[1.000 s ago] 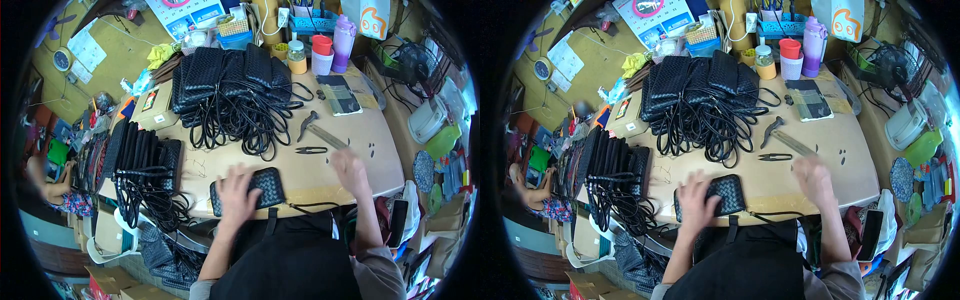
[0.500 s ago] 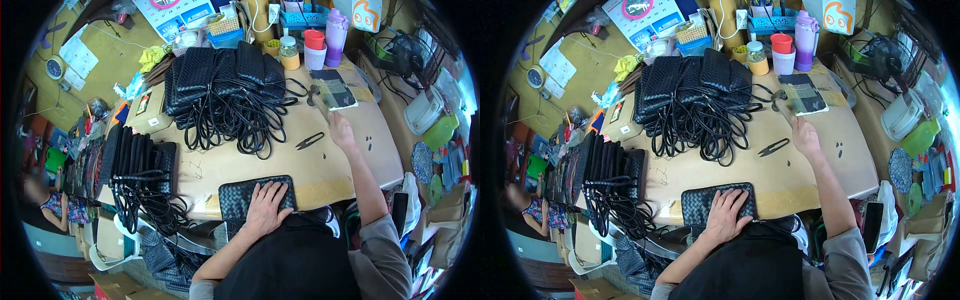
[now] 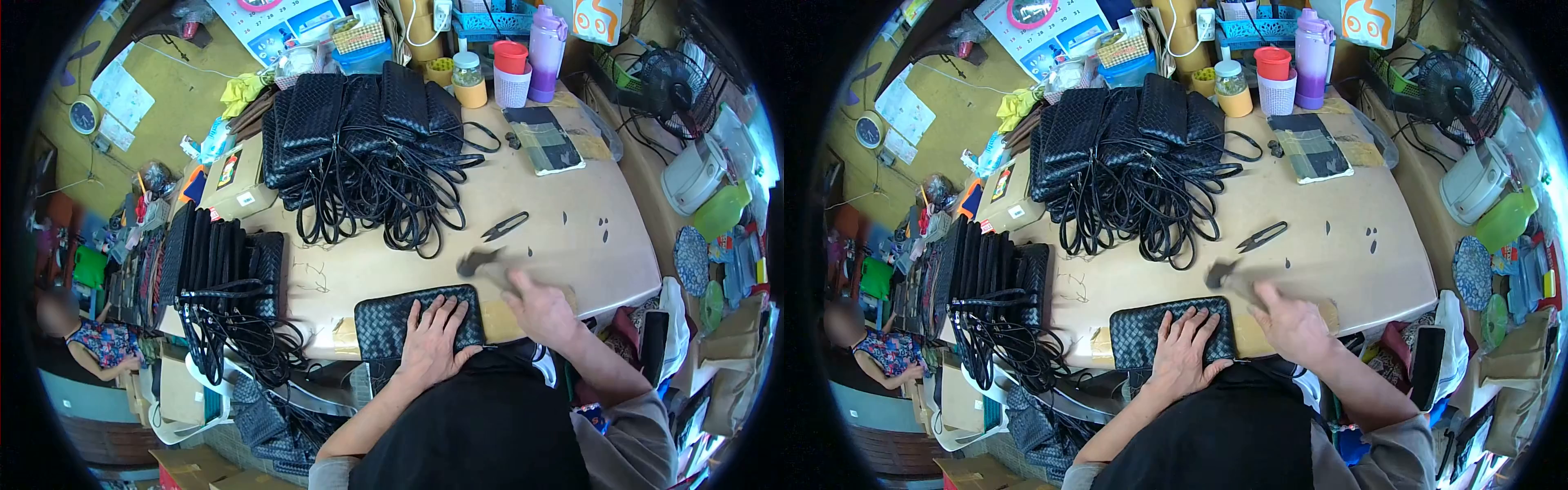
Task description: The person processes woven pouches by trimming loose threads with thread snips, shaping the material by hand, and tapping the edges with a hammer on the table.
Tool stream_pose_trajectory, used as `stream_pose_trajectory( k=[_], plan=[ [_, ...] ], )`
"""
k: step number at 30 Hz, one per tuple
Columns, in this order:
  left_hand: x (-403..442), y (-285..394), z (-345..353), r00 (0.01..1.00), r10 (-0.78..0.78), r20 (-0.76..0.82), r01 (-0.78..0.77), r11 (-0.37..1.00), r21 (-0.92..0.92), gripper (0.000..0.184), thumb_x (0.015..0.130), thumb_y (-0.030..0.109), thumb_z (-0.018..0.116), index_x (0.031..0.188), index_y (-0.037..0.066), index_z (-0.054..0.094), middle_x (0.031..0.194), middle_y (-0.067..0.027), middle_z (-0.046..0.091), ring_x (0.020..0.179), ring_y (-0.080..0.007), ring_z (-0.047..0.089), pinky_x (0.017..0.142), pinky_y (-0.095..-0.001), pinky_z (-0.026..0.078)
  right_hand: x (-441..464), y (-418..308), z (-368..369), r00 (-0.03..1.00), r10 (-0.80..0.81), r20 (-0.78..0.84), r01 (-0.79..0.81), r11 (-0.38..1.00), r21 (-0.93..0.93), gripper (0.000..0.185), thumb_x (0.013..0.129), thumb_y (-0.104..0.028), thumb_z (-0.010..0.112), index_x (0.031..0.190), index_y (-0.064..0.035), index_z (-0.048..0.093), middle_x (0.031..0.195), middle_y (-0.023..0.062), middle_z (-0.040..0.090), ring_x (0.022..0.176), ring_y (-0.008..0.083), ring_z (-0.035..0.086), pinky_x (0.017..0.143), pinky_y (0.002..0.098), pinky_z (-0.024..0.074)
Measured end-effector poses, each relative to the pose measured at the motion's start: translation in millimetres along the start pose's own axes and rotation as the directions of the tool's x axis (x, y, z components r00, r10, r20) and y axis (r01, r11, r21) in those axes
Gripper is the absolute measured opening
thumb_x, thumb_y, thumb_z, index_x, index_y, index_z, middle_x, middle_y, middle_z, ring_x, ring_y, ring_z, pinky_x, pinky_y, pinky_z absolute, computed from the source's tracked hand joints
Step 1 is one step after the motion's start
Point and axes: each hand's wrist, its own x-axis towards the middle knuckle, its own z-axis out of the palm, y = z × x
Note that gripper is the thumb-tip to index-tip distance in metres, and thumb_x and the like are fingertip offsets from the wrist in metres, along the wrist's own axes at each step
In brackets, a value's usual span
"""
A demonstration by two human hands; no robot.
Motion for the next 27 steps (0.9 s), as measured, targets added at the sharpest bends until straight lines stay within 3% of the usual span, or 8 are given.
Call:
stream_pose_trajectory(
  k=[2,6,10,14,16,19,23,27],
  plan=[
    [-3.1,-0.2,-1.3,1.0,0.004,0.006,-0.004,1.0,0.001,0.074,0.083,0.059,0.057,0.135,0.007,0.046,0.132,-0.0143,0.048,0.128,-0.0326,0.04,0.111,-0.0534,0.021,1.3,17.7,12.4,0.976,-0.014,0.218,0.078,0.954,-0.29,0.028,0.092,-0.025,0.058,0.112,-0.0084,0.048,0.077,0.0186,0.065,0.073,0.041,0.064,0.066,0.0509,0.0509],
    [-0.5,0.7,0.2,1.0,-0.001,-0.008,0.002,1.0,0.007,0.074,0.083,0.059,0.056,0.135,0.007,0.046,0.132,-0.0141,0.048,0.128,-0.0323,0.041,0.111,-0.0531,0.021,7.7,-8.6,-28.8,0.98,-0.173,0.1,0.19,0.96,-0.208,0.032,0.09,-0.024,0.059,0.114,-0.0076,0.046,0.073,0.0235,0.063,0.071,0.0447,0.063,0.065,0.0522,0.0499],
    [-1.3,0.0,0.5,1.0,-0.007,-0.011,0.007,1.0,0.011,0.075,0.083,0.06,0.056,0.136,0.007,0.045,0.132,-0.0141,0.048,0.128,-0.0321,0.041,0.111,-0.0532,0.021,-0.5,7.5,10.1,0.98,-0.05,0.192,0.097,0.965,-0.243,0.033,0.09,-0.028,0.059,0.114,-0.0104,0.047,0.071,0.0209,0.063,0.073,0.0425,0.064,0.064,0.0517,0.0507],
    [-2.2,0.3,0.4,1.0,0.001,0.003,-0.001,1.0,0.007,0.077,0.082,0.06,0.057,0.136,0.007,0.044,0.133,-0.0141,0.048,0.129,-0.0319,0.041,0.111,-0.0528,0.021,4.8,-0.9,-23.2,0.964,-0.178,0.2,0.225,0.942,-0.248,0.032,0.091,-0.029,0.059,0.113,-0.0106,0.045,0.07,0.0229,0.062,0.072,0.0434,0.064,0.062,0.0525,0.0504],
    [-1.0,-1.1,3.1,1.0,0.0,0.004,0.0,1.0,0.009,0.078,0.082,0.06,0.058,0.137,0.006,0.043,0.133,-0.014,0.047,0.129,-0.0319,0.041,0.111,-0.0523,0.021,3.4,8.2,2.0,0.983,-0.185,0.006,0.183,0.969,-0.166,0.033,0.091,-0.031,0.057,0.114,-0.0106,0.045,0.072,0.0218,0.063,0.073,0.0428,0.064,0.064,0.0522,0.0507],
    [-9.6,-4.1,-2.7,0.999,-0.005,-0.046,0.0,0.994,-0.11,0.075,0.08,0.058,0.061,0.136,0.011,0.046,0.134,-0.0139,0.046,0.129,-0.0328,0.039,0.11,-0.0569,0.019,0.8,16.6,9.3,0.972,0.03,0.233,0.04,0.956,-0.291,0.035,0.09,-0.03,0.059,0.115,-0.0106,0.044,0.075,0.0203,0.064,0.074,0.0413,0.065,0.066,0.0507,0.0513],
    [-38.6,-5.1,-17.4,0.963,-0.263,-0.059,0.268,0.954,0.136,0.064,0.08,0.053,0.063,0.135,0.022,0.051,0.137,-0.0112,0.045,0.133,-0.0337,0.035,0.106,-0.0664,0.015,13.4,-2.6,-34.1,0.953,-0.061,0.296,0.172,0.916,-0.363,0.034,0.089,-0.028,0.061,0.114,-0.0104,0.046,0.078,0.0198,0.065,0.075,0.0411,0.065,0.068,0.0505,0.0512],
    [-45.8,-11.3,-7.4,0.976,-0.213,-0.043,0.215,0.973,0.078,0.063,0.085,0.051,0.057,0.141,0.025,0.044,0.144,-0.008,0.041,0.135,-0.0324,0.033,0.106,-0.0653,0.018,28.8,-30.3,-7.4,0.948,-0.271,0.166,0.307,0.915,-0.26,0.028,0.09,-0.026,0.06,0.11,-0.0098,0.05,0.079,0.0188,0.066,0.076,0.0402,0.065,0.068,0.0494,0.0507]
  ],
)
